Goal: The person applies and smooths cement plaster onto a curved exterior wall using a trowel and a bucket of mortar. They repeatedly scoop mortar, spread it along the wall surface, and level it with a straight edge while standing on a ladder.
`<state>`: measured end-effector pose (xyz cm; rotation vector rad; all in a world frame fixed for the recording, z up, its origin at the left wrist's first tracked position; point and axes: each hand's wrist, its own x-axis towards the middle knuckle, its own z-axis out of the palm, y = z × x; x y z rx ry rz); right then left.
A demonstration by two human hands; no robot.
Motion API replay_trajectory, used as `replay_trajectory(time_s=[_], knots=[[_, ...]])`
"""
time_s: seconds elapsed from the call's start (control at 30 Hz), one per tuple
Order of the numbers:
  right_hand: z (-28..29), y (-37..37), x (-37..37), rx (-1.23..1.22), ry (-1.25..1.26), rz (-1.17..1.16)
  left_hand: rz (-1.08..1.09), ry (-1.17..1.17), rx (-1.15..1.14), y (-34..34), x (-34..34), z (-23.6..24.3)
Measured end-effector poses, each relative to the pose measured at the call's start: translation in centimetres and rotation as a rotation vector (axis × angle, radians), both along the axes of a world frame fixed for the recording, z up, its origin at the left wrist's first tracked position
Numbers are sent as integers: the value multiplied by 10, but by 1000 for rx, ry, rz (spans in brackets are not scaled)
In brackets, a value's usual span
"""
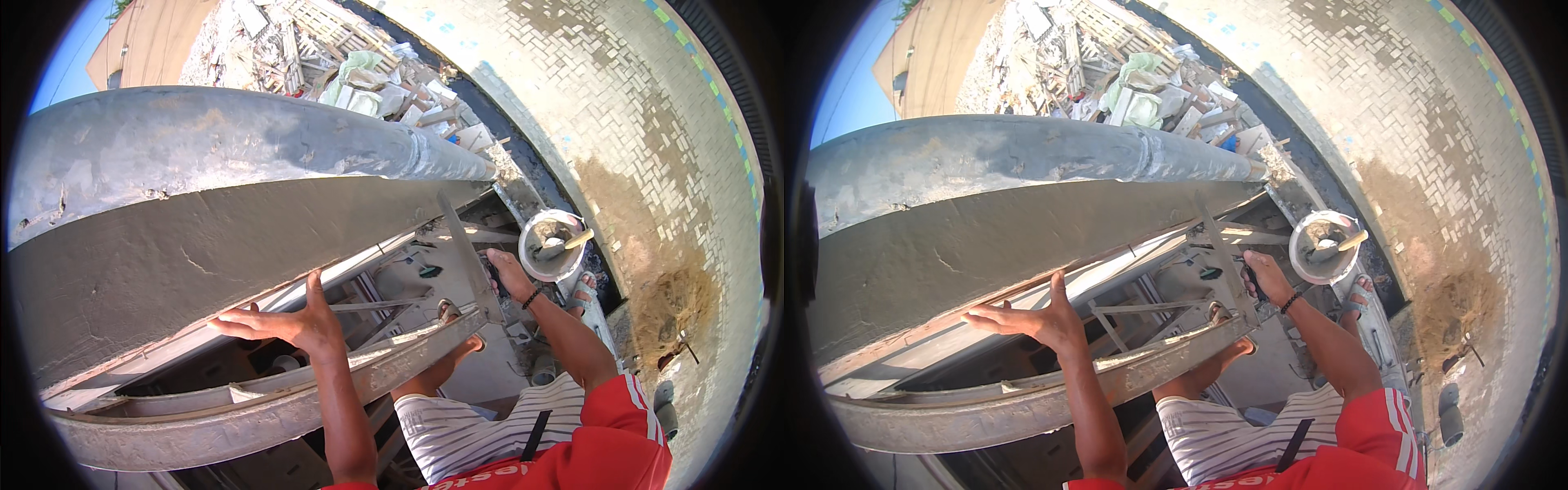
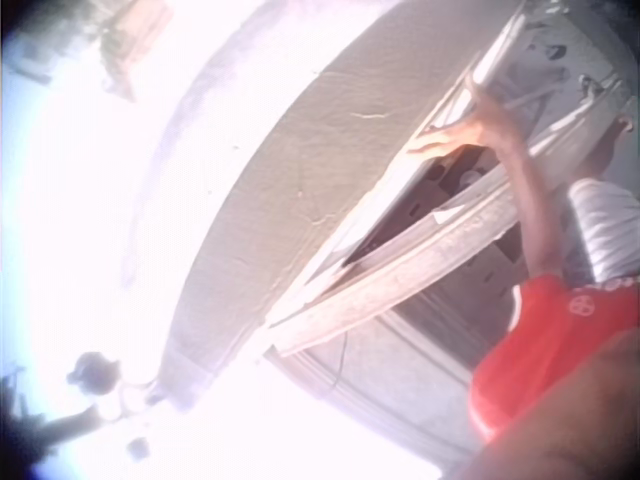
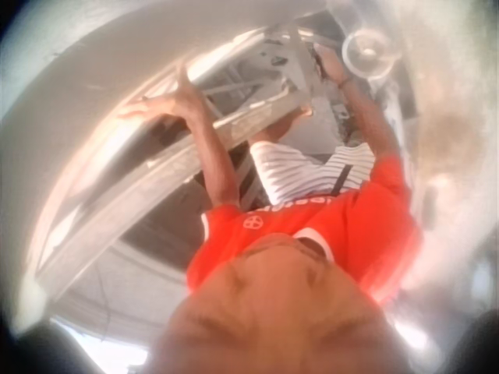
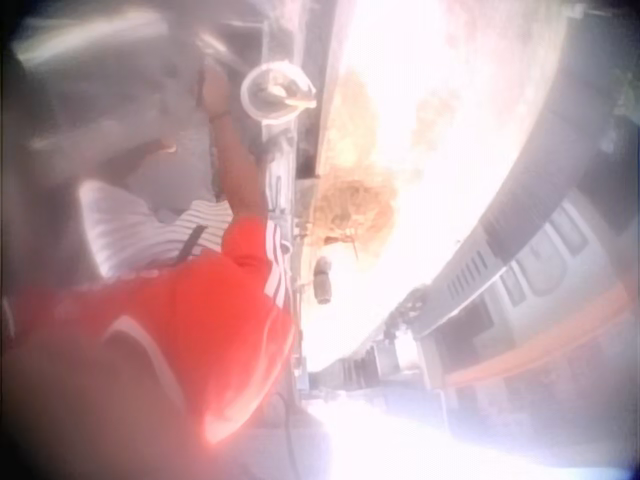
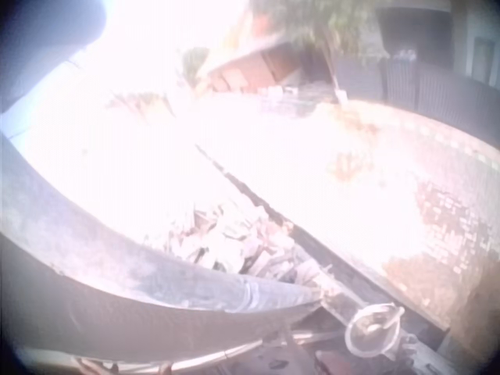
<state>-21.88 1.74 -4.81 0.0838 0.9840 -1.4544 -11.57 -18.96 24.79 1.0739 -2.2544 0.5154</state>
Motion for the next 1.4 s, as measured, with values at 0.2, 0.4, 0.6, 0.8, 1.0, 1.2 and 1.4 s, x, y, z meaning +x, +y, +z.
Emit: replay_trajectory(time_s=[0.2, 0.4, 0.6, 0.8, 1.0, 1.2, 1.4], knots=[[0, -11, 1, -53, 68, 114, -2, 5, -3, 1, -1, -1], [29, -15, -8, -97, 118, 157, 2, -10, -33, 1, -2, 0], [79, -13, -26, -288, 147, 211, 1, -6, -27, -1, 1, -2], [79, -6, -32, -244, 115, 107, -13, -15, -42, -4, 7, -1], [10, -48, -40, -93, 134, 43, -24, -28, -69, 0, -1, 0], [-4, -96, -58, -45, 230, 46, -19, -43, -79, -3, 3, -2], [-10, -119, -60, 28, 355, 121, -21, -53, -82, -2, 3, -1]])
